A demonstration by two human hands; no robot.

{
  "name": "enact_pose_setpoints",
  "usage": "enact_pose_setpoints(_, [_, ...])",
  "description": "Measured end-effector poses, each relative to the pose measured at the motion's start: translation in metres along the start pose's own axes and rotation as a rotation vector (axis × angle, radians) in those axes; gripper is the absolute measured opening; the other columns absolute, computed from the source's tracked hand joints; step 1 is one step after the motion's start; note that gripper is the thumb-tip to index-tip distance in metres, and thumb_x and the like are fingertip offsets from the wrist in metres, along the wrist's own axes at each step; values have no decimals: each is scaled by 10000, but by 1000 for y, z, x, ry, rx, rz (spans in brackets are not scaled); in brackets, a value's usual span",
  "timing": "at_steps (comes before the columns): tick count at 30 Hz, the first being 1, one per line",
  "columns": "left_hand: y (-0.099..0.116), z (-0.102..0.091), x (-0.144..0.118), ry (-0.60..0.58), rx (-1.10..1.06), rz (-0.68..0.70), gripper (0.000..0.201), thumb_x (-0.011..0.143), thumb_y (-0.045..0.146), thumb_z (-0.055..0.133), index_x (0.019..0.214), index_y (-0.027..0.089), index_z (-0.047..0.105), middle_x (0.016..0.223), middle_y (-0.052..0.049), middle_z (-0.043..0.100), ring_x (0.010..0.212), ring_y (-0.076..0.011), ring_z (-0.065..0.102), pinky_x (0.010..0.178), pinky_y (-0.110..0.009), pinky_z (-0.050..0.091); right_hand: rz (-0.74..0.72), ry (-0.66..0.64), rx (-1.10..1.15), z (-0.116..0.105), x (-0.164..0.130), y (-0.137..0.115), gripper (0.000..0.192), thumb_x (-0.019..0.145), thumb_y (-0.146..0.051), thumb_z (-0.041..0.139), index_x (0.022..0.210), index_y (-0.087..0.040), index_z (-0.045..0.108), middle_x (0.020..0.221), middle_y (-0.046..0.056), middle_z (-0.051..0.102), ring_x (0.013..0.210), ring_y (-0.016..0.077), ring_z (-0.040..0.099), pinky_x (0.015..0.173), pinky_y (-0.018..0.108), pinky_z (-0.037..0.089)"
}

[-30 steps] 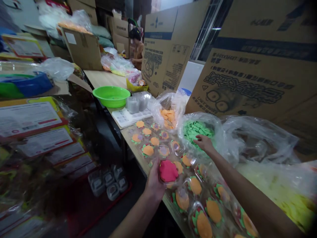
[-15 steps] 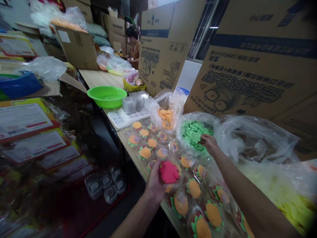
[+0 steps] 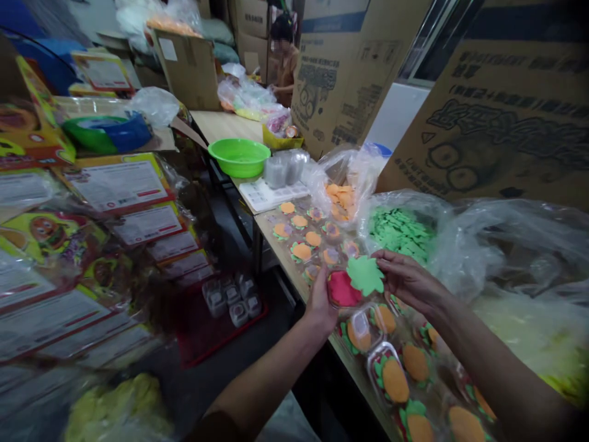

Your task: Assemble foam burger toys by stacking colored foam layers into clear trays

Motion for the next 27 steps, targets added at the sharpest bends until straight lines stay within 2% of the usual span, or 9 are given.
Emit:
enact_pose_setpoints(4, [4,1,-7,-38,-3,12,363,815,452,453,834,130,618,815,-64,652,720,-168,604,743,-302,465,2,-85,-184,42,-3,5,221,710,-381,588,794,-184,533,686,9,585,571,130,547,544,261,469])
enact_pose_setpoints(6, [5,-2,-10,-19,-1,-14,367,799,473,471,808,135,616,770,-50,644,673,-162,594,710,-298,464,-144,-34,-439,51,-2,-7,185,719,-361,561,737,-177,551,635,2,568,565,130,527,530,252,440])
enact_pose_setpoints(9, [11,-4,-14,-7,-13,-10,343,790,460,492,755,141,612,694,-26,622,647,-152,584,700,-283,458,-444,91,-861,61,-10,-34,136,749,-277,519,710,-174,598,693,24,592,634,144,534,582,266,428])
enact_pose_setpoints(11, [15,-4,-16,-20,-20,-1,330,806,433,477,770,137,618,702,-29,623,656,-149,584,693,-270,454,-537,123,-974,65,-15,-41,145,782,-260,502,796,-179,621,767,35,603,654,142,538,593,270,430])
enact_pose_setpoints(14, [16,-7,-18,-12,-18,-46,318,824,410,454,831,136,616,742,-37,631,624,-140,579,606,-248,440,-576,62,-950,69,-19,-40,222,788,-306,556,965,-183,607,878,49,595,670,133,541,585,263,443])
enact_pose_setpoints(18, [15,-13,-14,-9,-12,-114,283,812,402,484,845,144,595,679,-14,606,512,-114,537,478,-216,378,-623,-86,-944,86,-22,-33,322,750,-328,636,1051,-220,591,994,57,567,883,177,545,728,298,458])
enact_pose_setpoints(24, [31,-9,-3,-30,-27,-118,283,837,346,462,915,116,607,765,-48,644,572,-134,582,584,-262,458,-624,-76,-976,99,-4,-37,333,718,-353,665,1018,-220,613,1008,64,570,903,194,536,761,319,449])
enact_pose_setpoints(26, [39,-9,0,-12,-12,-114,275,844,331,452,917,117,609,770,-55,655,586,-143,595,629,-289,480,-616,-101,-885,93,17,-44,317,716,-380,655,982,-209,630,989,59,590,880,187,548,751,309,452])
enact_pose_setpoints(27, [45,-9,2,0,0,-98,267,840,325,459,927,121,609,787,-60,662,614,-155,607,648,-302,487,-582,-82,-819,82,35,-46,293,731,-393,629,953,-202,640,957,52,606,854,179,556,737,300,455])
Point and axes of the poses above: each hand's wrist, its own x-axis towards the middle knuckle, its own z-axis out of the palm, y = z × x, the point moved 10 cm from there along x, towards the middle knuckle
